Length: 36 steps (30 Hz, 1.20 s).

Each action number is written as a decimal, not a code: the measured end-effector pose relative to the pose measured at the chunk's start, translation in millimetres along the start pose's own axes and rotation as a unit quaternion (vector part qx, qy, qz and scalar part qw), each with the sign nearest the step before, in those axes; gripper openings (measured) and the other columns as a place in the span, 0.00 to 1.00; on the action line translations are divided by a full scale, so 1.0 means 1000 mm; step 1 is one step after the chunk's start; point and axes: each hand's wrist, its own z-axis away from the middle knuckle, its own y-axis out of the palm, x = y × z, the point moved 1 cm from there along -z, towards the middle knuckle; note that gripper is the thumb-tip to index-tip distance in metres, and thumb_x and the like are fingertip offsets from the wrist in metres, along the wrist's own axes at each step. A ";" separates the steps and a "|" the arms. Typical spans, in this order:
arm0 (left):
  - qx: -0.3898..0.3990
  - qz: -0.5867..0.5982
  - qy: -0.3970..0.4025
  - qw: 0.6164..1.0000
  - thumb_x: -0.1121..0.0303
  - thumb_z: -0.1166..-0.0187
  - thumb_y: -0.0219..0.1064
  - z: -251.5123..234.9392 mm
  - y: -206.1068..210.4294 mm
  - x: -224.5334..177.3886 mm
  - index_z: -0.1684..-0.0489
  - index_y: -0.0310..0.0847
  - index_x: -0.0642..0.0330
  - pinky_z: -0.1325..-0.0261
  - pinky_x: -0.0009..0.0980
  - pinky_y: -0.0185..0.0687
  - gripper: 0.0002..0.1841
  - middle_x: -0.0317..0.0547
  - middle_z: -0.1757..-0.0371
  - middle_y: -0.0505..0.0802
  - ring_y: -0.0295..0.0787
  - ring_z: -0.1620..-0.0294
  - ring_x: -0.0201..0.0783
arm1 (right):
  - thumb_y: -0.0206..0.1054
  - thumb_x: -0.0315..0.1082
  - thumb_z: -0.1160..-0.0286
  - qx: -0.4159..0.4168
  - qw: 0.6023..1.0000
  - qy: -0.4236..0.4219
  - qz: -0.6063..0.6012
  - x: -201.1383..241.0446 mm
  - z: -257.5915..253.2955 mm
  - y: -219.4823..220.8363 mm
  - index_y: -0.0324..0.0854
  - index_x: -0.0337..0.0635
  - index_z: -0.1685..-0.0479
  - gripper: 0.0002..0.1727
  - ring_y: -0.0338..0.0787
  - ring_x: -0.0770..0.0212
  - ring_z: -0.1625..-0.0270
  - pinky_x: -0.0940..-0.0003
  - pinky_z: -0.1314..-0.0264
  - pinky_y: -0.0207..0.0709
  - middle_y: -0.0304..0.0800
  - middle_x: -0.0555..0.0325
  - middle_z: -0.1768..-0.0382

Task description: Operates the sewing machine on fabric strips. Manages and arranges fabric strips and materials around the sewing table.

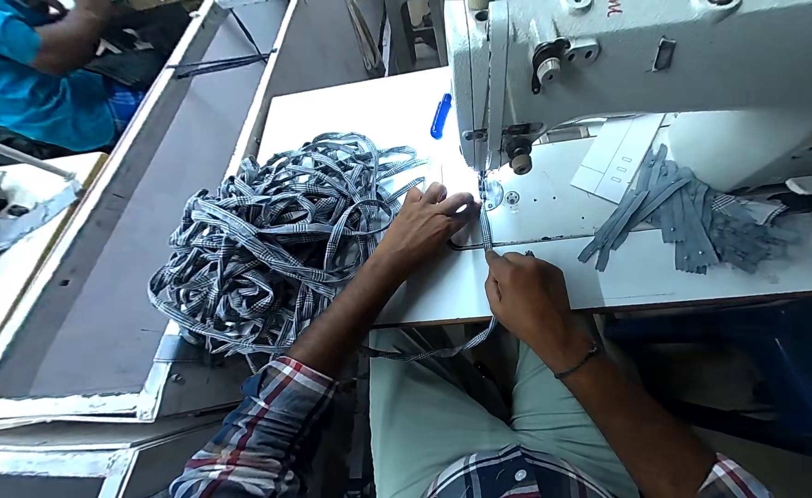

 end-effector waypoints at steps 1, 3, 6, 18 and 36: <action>-0.006 0.008 0.002 1.000 0.76 0.16 0.53 0.001 -0.003 -0.004 0.22 0.81 0.38 0.46 0.50 0.71 0.27 0.34 0.21 0.82 0.79 0.36 0.51 | 0.61 0.31 0.23 0.000 1.000 -0.001 0.003 0.000 -0.001 0.000 0.92 0.40 0.43 0.17 0.88 0.54 0.72 0.59 0.74 0.79 0.87 0.53 0.72; -0.012 0.024 0.008 1.000 0.78 0.20 0.53 0.004 -0.007 -0.013 0.24 0.82 0.39 0.45 0.50 0.71 0.29 0.34 0.21 0.83 0.79 0.35 0.50 | 0.62 0.31 0.24 0.000 1.000 -0.003 0.009 0.000 -0.002 0.000 0.92 0.40 0.48 0.15 0.87 0.54 0.72 0.59 0.75 0.77 0.86 0.54 0.73; -0.015 0.028 0.013 0.999 0.77 0.18 0.54 0.009 -0.004 -0.017 0.24 0.82 0.42 0.47 0.47 0.72 0.27 0.33 0.21 0.83 0.79 0.35 0.49 | 0.61 0.32 0.23 0.006 1.000 0.000 0.017 0.001 -0.002 0.001 0.92 0.41 0.46 0.15 0.87 0.54 0.73 0.60 0.75 0.77 0.86 0.54 0.73; -0.055 0.124 0.014 0.991 0.75 0.19 0.55 0.033 -0.008 -0.045 0.37 0.91 0.48 0.44 0.46 0.74 0.21 0.35 0.26 0.88 0.82 0.37 0.46 | 0.65 0.32 0.26 -0.025 0.995 0.023 -0.096 0.006 0.025 -0.009 0.95 0.44 0.53 0.12 0.85 0.58 0.74 0.59 0.74 0.76 0.85 0.59 0.75; -0.084 0.113 -0.253 0.957 0.67 0.20 0.62 0.252 -0.014 -0.143 0.62 0.88 0.56 0.30 0.46 0.82 0.08 0.39 0.64 0.93 0.92 0.54 0.39 | 0.73 0.37 0.26 0.044 0.935 0.082 -0.342 -0.015 0.035 -0.025 0.77 0.48 0.22 0.29 0.82 0.65 0.82 0.65 0.81 0.79 0.86 0.62 0.77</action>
